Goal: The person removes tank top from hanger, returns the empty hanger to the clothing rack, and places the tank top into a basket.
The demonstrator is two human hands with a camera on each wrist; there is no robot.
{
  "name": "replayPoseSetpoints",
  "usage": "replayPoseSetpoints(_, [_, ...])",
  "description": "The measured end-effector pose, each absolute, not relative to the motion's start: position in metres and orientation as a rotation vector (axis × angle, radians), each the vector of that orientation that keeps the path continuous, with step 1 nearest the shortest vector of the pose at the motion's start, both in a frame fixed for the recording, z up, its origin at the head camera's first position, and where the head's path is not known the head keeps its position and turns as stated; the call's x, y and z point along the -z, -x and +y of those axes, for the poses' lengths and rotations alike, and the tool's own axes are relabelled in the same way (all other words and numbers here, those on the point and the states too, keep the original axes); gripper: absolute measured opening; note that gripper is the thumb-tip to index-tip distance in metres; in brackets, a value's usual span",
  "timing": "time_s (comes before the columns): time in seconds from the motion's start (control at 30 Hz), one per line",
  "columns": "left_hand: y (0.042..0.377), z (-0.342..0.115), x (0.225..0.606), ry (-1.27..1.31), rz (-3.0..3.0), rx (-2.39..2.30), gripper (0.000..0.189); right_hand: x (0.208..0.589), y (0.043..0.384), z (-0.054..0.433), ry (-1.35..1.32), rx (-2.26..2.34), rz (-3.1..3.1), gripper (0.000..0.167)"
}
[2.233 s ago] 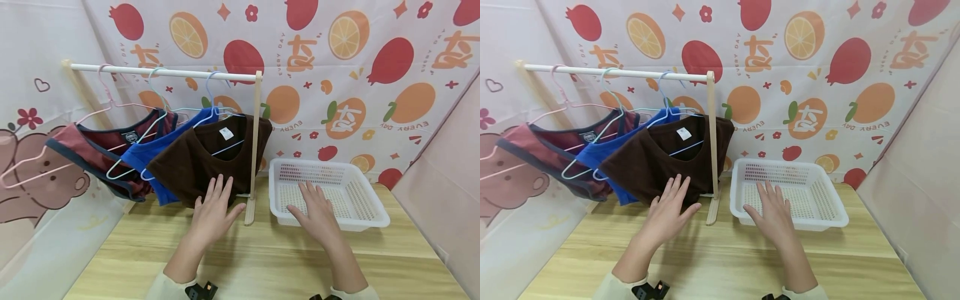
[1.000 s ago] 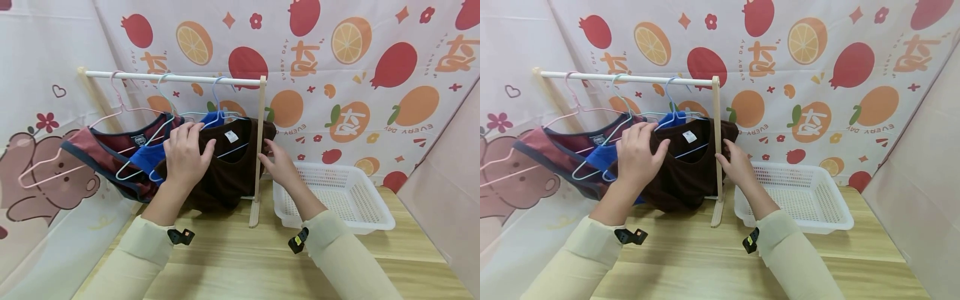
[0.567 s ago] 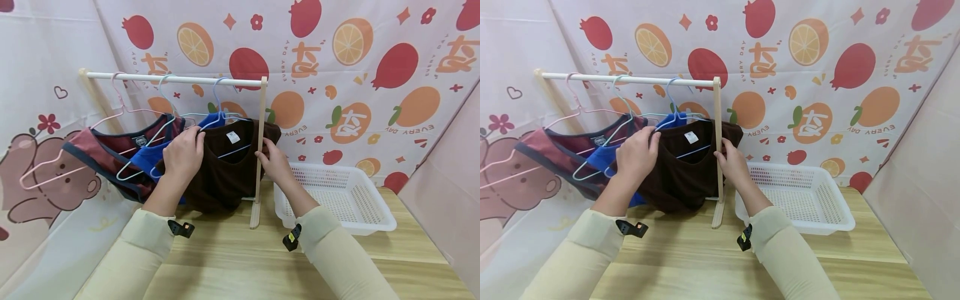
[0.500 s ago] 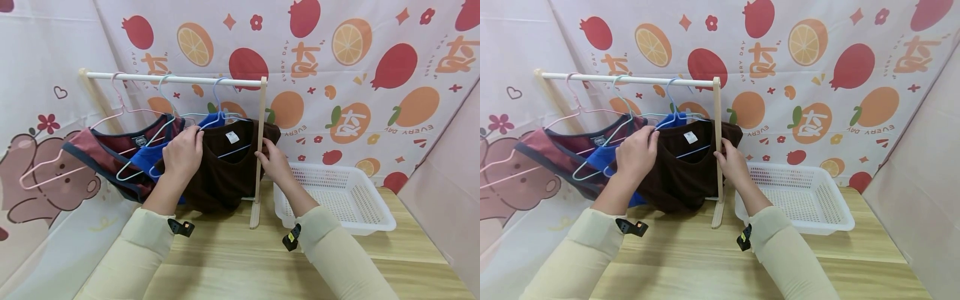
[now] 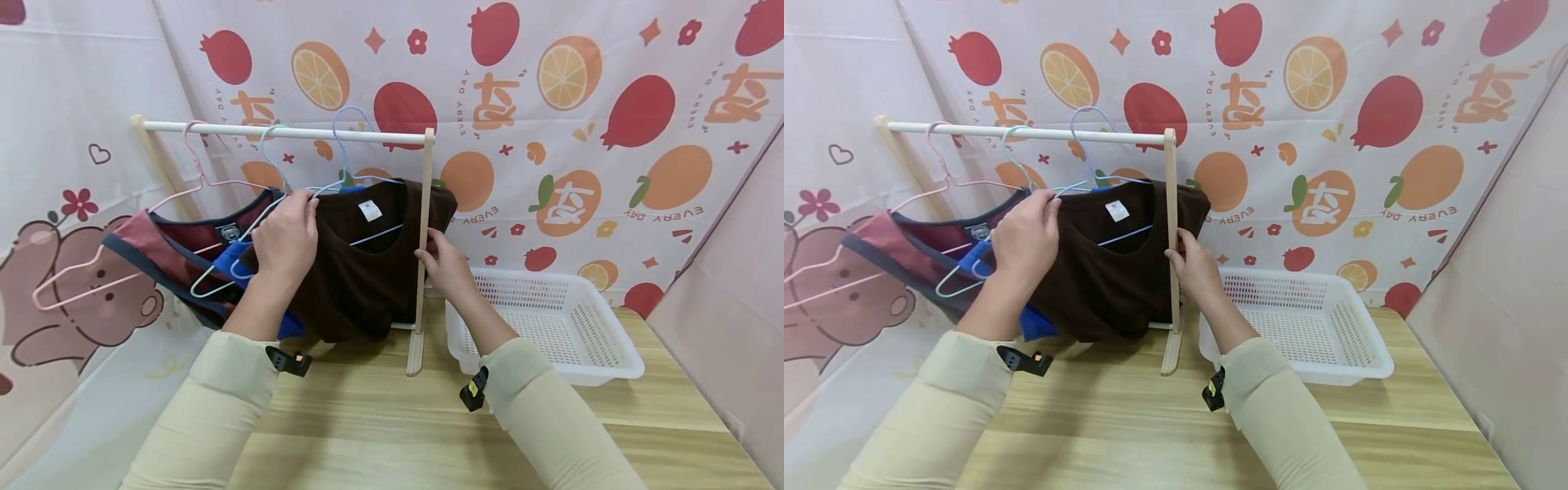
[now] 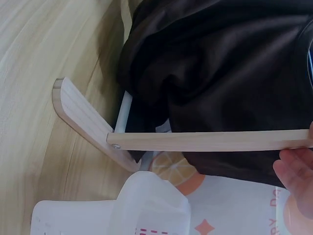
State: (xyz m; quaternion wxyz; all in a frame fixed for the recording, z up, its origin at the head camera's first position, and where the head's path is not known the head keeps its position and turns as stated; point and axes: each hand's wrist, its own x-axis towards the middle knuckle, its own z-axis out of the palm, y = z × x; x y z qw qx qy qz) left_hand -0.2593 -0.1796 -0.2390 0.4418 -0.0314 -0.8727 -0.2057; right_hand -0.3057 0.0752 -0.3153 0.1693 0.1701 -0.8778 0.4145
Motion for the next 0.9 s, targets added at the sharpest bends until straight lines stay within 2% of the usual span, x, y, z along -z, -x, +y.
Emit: replayPoseSetpoints(0.9, [0.222, -0.221, 0.234, -0.041, -2.110, 0.564, 0.039, 0.317, 0.307, 0.076, -0.463, -1.315, -2.485, 0.051])
